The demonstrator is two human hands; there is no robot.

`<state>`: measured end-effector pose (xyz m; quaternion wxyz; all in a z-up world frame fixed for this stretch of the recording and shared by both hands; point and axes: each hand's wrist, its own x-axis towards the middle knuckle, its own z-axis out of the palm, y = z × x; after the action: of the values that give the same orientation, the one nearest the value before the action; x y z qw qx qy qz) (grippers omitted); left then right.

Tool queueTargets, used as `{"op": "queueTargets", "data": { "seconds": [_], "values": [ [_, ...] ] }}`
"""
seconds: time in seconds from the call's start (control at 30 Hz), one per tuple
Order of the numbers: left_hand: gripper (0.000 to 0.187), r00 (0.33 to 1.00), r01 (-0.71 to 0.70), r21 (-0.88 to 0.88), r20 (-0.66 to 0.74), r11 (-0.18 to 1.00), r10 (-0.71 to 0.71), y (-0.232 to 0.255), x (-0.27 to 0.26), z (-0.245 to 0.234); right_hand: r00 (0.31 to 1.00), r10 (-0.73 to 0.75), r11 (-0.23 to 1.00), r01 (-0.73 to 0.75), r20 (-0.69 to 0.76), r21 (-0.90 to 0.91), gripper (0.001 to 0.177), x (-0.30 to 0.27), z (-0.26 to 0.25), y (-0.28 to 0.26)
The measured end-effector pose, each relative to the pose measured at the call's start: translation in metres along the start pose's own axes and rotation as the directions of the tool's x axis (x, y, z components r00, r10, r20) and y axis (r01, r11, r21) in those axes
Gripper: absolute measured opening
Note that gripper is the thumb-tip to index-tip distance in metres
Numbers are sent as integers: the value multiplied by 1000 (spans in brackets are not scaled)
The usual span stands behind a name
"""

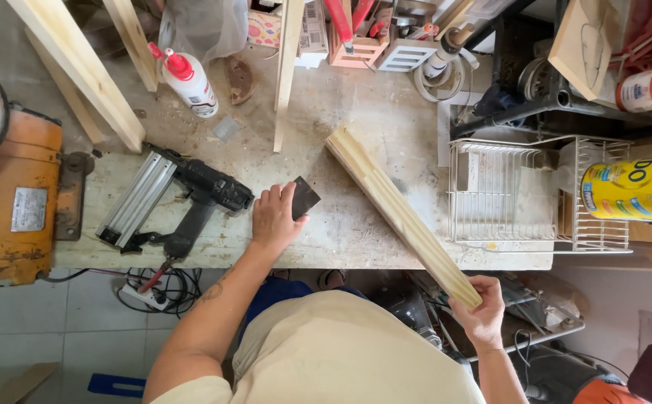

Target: Manual sanding and assembly of a wooden frame using a sanding block, nail gun, and power drill.

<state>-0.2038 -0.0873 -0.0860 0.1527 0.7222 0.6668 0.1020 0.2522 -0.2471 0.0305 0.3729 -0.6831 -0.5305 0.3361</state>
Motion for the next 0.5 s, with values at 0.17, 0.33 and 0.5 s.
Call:
{"op": "queueTargets", "data": {
  "seconds": [0.17, 0.33, 0.5],
  "values": [
    [87, 999, 36, -72, 17, 997, -35, -4, 0, 13, 999, -34, 999, 33, 30, 22, 52, 1, 3, -10],
    [84, 999, 35, -184, 16, 982, -33, 8, 0, 6, 996, -50, 997, 46, 72, 63, 52, 1, 3, -12],
    [86, 999, 14, -277, -32, 961, -23, 25, 0, -6, 999, 12, 999, -11, 34, -40, 53, 4, 1, -16]
  ]
}}
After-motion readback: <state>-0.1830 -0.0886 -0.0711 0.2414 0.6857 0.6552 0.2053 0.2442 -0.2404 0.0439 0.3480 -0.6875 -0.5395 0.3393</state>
